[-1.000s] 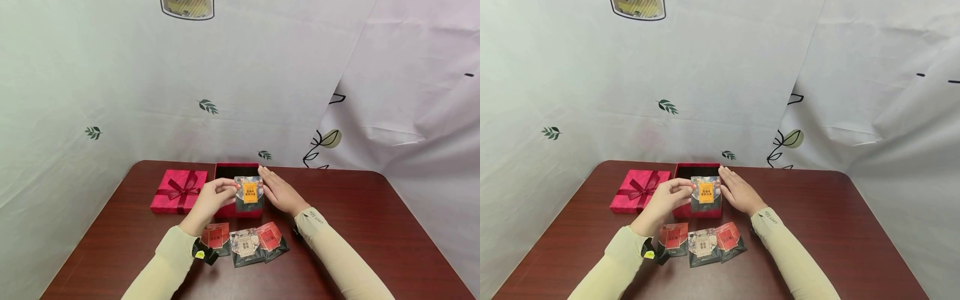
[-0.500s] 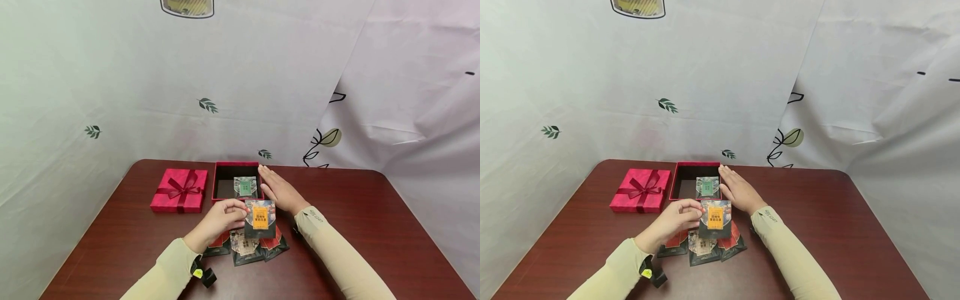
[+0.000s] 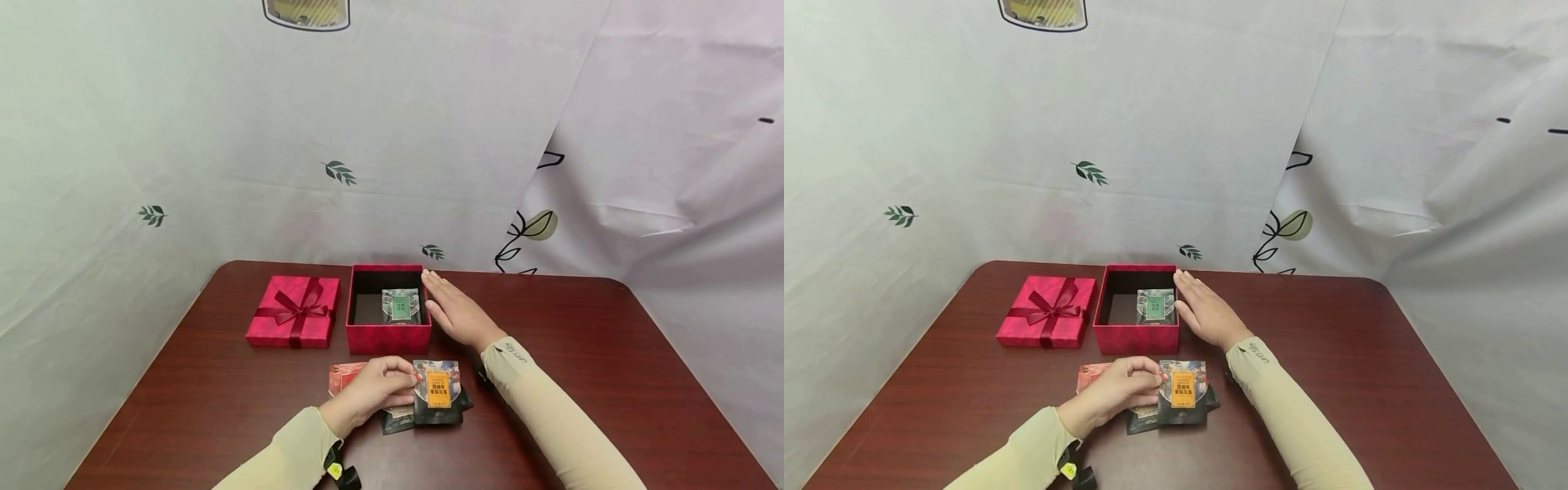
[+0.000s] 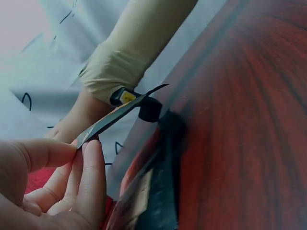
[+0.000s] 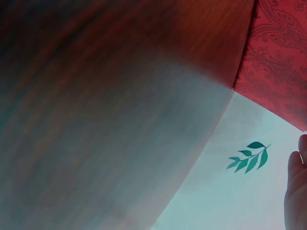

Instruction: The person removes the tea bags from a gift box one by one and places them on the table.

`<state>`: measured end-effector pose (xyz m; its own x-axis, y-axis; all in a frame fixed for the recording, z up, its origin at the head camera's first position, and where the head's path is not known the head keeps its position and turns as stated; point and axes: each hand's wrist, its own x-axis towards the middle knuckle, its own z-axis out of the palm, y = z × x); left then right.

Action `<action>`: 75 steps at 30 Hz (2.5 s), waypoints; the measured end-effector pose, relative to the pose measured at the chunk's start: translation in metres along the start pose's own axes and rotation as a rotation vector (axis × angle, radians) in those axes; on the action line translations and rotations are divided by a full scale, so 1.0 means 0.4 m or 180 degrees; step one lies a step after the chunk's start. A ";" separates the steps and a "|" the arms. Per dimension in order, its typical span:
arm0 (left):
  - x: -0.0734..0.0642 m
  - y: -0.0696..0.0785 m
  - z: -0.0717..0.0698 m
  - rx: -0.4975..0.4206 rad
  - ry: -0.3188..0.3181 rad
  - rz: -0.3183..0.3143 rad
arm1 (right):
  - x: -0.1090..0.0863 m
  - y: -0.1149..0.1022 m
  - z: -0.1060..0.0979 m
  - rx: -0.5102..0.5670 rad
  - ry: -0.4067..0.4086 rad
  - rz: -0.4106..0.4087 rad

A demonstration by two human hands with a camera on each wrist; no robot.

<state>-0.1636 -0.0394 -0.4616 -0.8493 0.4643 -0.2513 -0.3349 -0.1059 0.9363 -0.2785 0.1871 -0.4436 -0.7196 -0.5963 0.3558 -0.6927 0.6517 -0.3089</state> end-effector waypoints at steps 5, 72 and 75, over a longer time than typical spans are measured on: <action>-0.003 -0.012 0.013 0.0064 0.0027 -0.0078 | 0.000 0.001 0.001 -0.0036 -0.0007 -0.0019; -0.017 0.164 0.010 0.2152 0.0091 0.1073 | 0.001 -0.002 -0.004 -0.0015 -0.0003 0.0026; -0.013 0.194 0.001 0.2166 0.0266 0.1213 | 0.001 -0.004 -0.006 -0.0026 -0.0024 0.0051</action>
<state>-0.1851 -0.0499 -0.3874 -0.8923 0.4338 0.1252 0.2867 0.3302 0.8993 -0.2776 0.1870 -0.4410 -0.7311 -0.5891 0.3441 -0.6806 0.6651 -0.3073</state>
